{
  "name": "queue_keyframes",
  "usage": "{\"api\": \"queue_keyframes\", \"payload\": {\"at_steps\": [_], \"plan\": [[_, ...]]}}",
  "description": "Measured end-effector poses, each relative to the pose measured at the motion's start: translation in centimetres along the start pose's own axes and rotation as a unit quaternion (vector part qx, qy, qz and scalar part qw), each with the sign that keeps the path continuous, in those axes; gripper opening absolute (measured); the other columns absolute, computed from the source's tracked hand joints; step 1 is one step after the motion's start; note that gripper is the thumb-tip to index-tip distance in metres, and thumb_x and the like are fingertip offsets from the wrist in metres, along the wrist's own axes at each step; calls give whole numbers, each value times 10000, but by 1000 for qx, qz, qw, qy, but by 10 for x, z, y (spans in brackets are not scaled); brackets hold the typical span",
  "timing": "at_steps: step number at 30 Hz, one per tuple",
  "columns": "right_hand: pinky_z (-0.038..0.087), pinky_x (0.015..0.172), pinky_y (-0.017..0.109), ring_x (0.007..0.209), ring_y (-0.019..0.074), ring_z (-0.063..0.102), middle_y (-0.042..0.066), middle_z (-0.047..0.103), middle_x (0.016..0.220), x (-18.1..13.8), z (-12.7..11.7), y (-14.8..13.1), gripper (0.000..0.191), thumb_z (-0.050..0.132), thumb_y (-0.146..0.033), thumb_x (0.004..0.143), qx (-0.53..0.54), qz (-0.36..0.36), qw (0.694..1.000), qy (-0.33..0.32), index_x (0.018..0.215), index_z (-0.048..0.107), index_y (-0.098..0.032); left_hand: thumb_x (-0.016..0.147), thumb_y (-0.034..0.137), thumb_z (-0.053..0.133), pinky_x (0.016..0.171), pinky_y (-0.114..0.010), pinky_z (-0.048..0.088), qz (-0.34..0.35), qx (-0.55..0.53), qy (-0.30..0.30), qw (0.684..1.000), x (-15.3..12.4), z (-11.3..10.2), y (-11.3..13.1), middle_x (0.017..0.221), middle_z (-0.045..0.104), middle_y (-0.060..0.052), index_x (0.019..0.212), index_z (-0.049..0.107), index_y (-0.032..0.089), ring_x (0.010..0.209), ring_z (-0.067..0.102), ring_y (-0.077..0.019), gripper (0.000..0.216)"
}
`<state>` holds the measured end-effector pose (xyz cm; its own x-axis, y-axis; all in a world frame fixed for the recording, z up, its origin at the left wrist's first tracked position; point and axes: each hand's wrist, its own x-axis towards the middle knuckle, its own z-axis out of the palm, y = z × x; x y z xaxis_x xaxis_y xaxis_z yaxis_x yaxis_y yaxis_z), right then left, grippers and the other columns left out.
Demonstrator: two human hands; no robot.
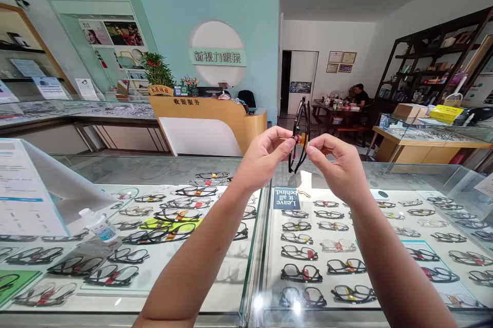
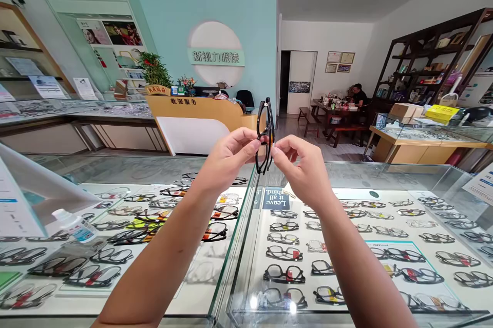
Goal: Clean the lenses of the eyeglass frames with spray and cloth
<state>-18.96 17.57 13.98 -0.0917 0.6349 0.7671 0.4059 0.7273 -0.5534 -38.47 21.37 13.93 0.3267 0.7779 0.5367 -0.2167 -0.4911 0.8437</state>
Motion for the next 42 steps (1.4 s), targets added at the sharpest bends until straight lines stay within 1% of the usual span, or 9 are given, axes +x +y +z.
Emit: {"api": "queue_keyframes", "payload": {"at_steps": [9,16,21,26,28,30,33,37,42], "plan": [[486,777,340,790,175,633,2,688,850,2,-2,12,169,582,-347,1063,-27,-6,998,48,930,603,-245,898,592,820,811,-286,601,13,13,12,1000,6,-6,-5,1216,731,-110,1005,606,188,1010,667,-179,469],[493,814,356,855,188,626,26,676,927,11,-27,26,188,593,-400,1077,-55,-47,986,147,989,642,-240,1005,529,700,830,-296,528,19,139,-29,990,9,-33,-6,1145,728,-86,1041,617,192,880,632,-148,348],[512,835,385,866,205,637,38,689,929,13,-31,28,172,594,-368,1070,-94,-85,977,169,980,664,-239,1022,501,672,848,-309,498,11,185,-53,981,5,-38,2,1043,713,-69,1021,630,191,892,628,-161,313],[521,964,507,1090,303,643,97,692,1071,4,-14,23,89,638,-285,1004,-174,-170,924,294,1071,689,-256,987,524,719,804,-311,525,8,138,-22,990,9,-36,-5,1159,725,-97,1034,628,192,842,640,-149,347],[530,963,509,1056,299,659,85,715,1040,0,-5,19,127,627,-226,988,-180,-215,925,257,1083,699,-268,988,524,723,792,-304,525,8,142,-22,990,9,-35,-7,1172,729,-97,1038,640,190,825,636,-142,348],[549,969,503,1038,290,684,78,753,1068,-3,5,14,202,614,-190,981,-191,-234,940,158,1130,717,-280,999,520,715,782,-295,515,14,153,-33,988,8,-33,-7,1128,727,-87,1040,658,187,828,630,-143,340],[523,1087,562,1220,330,671,107,740,1327,-5,17,13,336,605,-189,985,-245,-208,945,63,1280,720,-302,1024,511,685,786,-292,504,30,166,-54,984,5,-31,-4,1043,711,-69,1044,675,185,839,619,-151,327],[466,1161,636,1414,390,573,123,608,1564,-6,22,21,429,615,-191,970,-290,-179,939,49,1373,697,-315,1012,514,705,802,-299,509,32,168,-55,984,2,-27,2,1013,716,-70,1023,682,182,848,621,-160,333],[426,1209,657,1500,400,511,122,547,1629,-3,15,27,325,621,-225,979,-296,-180,934,91,1278,716,-311,926,579,788,747,-295,546,11,106,-2,994,5,-25,5,1104,737,-87,1001,646,183,791,636,-140,427]]}}
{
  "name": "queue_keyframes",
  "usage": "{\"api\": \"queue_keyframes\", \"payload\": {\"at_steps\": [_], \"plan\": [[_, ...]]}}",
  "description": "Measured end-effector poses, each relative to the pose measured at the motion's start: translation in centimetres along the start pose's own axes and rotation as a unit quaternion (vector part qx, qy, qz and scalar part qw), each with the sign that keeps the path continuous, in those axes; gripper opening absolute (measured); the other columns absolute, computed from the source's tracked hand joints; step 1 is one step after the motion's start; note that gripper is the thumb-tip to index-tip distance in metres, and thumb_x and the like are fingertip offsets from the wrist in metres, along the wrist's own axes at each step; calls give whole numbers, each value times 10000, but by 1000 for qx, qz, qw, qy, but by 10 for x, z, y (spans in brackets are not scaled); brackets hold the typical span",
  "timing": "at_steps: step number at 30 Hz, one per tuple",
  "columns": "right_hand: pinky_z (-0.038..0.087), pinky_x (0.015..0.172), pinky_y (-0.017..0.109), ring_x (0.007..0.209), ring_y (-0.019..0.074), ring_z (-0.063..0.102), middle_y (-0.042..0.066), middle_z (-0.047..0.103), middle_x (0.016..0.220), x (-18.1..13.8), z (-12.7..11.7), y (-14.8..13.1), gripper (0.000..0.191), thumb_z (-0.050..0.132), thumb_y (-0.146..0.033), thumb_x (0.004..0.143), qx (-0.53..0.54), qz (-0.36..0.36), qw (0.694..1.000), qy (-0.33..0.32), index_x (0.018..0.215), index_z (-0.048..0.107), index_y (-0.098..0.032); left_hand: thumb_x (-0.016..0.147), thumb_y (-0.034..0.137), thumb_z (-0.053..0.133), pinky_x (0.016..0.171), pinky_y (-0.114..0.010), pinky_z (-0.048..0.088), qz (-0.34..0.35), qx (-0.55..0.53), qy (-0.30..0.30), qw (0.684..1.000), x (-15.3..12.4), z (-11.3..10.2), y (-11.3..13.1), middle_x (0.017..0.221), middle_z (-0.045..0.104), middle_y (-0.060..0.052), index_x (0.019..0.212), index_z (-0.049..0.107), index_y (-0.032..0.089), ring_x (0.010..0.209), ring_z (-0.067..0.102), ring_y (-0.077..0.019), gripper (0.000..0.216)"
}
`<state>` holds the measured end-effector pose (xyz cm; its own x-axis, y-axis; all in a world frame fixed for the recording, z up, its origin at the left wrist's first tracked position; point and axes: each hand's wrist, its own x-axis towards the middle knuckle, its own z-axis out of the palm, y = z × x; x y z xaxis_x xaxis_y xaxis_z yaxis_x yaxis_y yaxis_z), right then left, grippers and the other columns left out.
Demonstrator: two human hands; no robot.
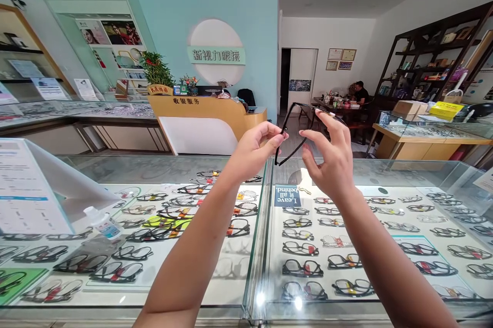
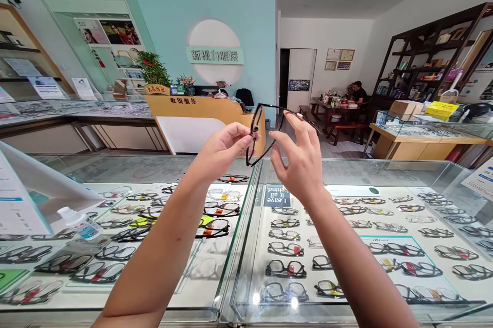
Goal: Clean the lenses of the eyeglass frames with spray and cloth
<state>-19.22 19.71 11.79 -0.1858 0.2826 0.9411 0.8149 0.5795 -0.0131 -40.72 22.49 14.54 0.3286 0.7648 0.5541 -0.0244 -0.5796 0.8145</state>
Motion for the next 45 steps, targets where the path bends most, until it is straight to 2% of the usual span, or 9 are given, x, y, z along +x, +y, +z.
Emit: {"api": "queue_keyframes", "payload": {"at_steps": [4,10,14,17,24,33,36,40,45], "plan": [[433,1223,630,1500,381,513,136,586,1584,2,0,5,233,635,-236,987,-3,-10,1000,9,1194,731,-281,897,560,822,754,-297,578,-11,-16,45,999,1,0,0,1167,751,-99,1002,652,176,780,639,-123,433],[396,1239,652,1498,383,511,110,693,1455,3,0,12,154,664,-263,983,1,7,1000,-7,1112,746,-280,853,551,864,868,-345,650,-2,-54,116,992,2,-1,-1,1167,752,-112,984,647,183,1111,687,-223,448],[377,1244,646,1191,338,673,74,782,1081,4,-6,14,107,649,-319,1012,-11,16,997,-70,1032,749,-284,844,549,874,877,-353,659,29,-68,164,984,4,-5,-2,1171,745,-99,999,646,195,1152,679,-228,448],[388,1219,649,980,301,694,62,783,953,5,-10,12,142,644,-350,1028,-17,37,991,-127,967,738,-263,831,559,883,873,-341,650,23,-64,161,985,5,-4,-4,1146,747,-95,1001,657,192,1109,684,-216,463],[558,1059,546,1251,328,696,132,748,1326,1,-4,-6,396,664,-425,1024,162,93,969,-164,1376,670,-245,861,522,853,817,-305,620,-6,-50,62,997,3,18,-15,1241,694,-95,1003,694,189,1055,665,-197,395],[586,1062,533,1238,325,717,144,739,1359,-5,4,-17,349,664,-395,1014,223,101,960,-134,1311,714,-219,897,475,823,962,-343,574,-6,-67,53,996,-10,31,-9,1309,691,-91,976,704,194,1132,675,-205,315],[577,1050,557,1231,337,706,148,749,1339,-10,3,-20,346,645,-409,1022,217,92,960,-153,1304,714,-220,941,473,775,1022,-384,557,-20,-37,64,997,-28,34,-7,1310,706,-103,1107,702,216,1218,669,-240,315],[556,1049,572,1231,350,694,151,744,1357,-29,2,-19,413,614,-428,1033,209,95,953,-197,1392,680,-234,977,463,743,1153,-451,476,-39,90,105,990,-83,23,-5,1530,614,-129,1352,631,259,1450,552,-296,441],[540,1025,568,1255,391,676,178,733,1333,-73,5,7,474,591,-449,1022,144,139,956,-216,1429,679,-224,988,446,706,1145,-409,445,-34,232,261,937,-166,-45,-27,1425,619,-107,1320,603,231,1370,576,-255,409]]}}
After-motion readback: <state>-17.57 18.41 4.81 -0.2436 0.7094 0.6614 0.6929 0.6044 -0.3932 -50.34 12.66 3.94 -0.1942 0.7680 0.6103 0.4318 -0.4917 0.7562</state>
